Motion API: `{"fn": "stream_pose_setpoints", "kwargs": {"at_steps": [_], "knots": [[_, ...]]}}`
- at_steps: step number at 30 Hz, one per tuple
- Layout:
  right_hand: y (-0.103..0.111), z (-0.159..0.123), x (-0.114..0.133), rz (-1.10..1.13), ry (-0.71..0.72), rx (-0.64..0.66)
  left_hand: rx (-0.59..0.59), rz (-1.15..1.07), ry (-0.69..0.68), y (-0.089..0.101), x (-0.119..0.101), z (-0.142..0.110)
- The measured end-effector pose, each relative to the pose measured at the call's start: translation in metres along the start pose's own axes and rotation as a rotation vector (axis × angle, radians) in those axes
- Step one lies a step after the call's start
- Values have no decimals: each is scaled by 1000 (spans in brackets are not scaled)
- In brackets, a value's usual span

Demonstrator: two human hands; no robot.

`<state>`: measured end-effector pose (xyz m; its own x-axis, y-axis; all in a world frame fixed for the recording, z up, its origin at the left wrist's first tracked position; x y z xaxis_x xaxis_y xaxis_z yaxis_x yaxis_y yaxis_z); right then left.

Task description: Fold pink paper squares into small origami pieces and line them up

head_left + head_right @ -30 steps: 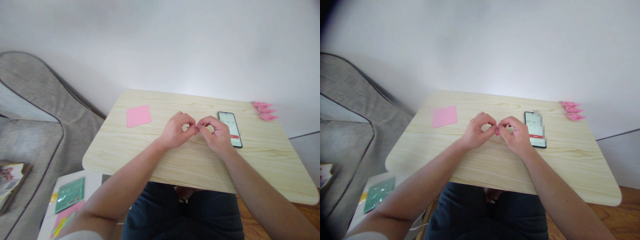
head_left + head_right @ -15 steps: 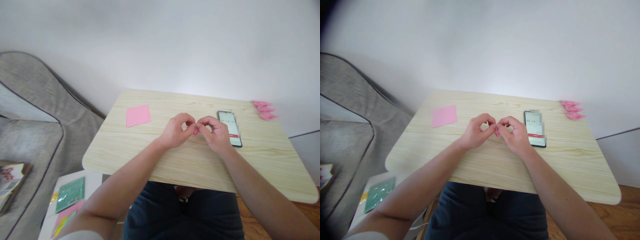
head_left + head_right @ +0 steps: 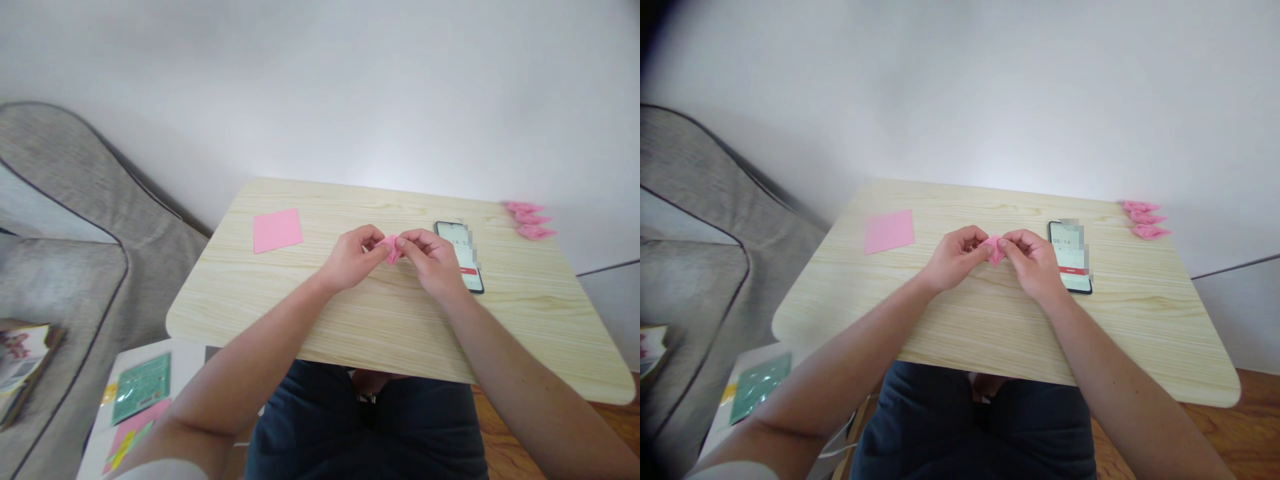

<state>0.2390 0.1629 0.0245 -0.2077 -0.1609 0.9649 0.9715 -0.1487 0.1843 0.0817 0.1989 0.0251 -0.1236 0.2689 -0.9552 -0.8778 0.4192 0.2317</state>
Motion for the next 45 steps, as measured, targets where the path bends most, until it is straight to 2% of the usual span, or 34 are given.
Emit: {"fn": "stream_pose_setpoints", "kwargs": {"at_steps": [4, 10, 17, 24, 31, 38, 45], "knots": [[-1, 1, -6, 86, -66, 14, 59, -161, 36, -5, 7, 2], [-5, 1, -18, 216, -151, 52, 26, -340, 85, -4, 10, 5], [-8, 1, -19, 263, -222, 65, 29, -412, 200, -6, 14, 2], [-15, -3, -23, 357, -309, 116, -2, -497, 230, -4, 13, 1], [-18, -3, -23, 348, -292, 139, 22, -479, 249, -5, 13, 1], [-17, -4, -13, 238, -204, 135, 45, -397, 192, -6, 13, 1], [-18, -5, -7, 203, -163, 129, 121, -410, 135, -12, 8, 1]]}}
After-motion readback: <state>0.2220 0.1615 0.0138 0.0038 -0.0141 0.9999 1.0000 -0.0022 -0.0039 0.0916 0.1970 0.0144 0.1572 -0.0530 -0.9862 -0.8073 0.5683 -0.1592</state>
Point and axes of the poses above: each hand's wrist, its own z-axis towards the middle knuckle, its own y-axis out of the back of the hand, x = y × z, the point moved 8 cm from there along z, towards the middle knuckle, and after that the axes turned 1 degree about -z, right-handed, at the moved point
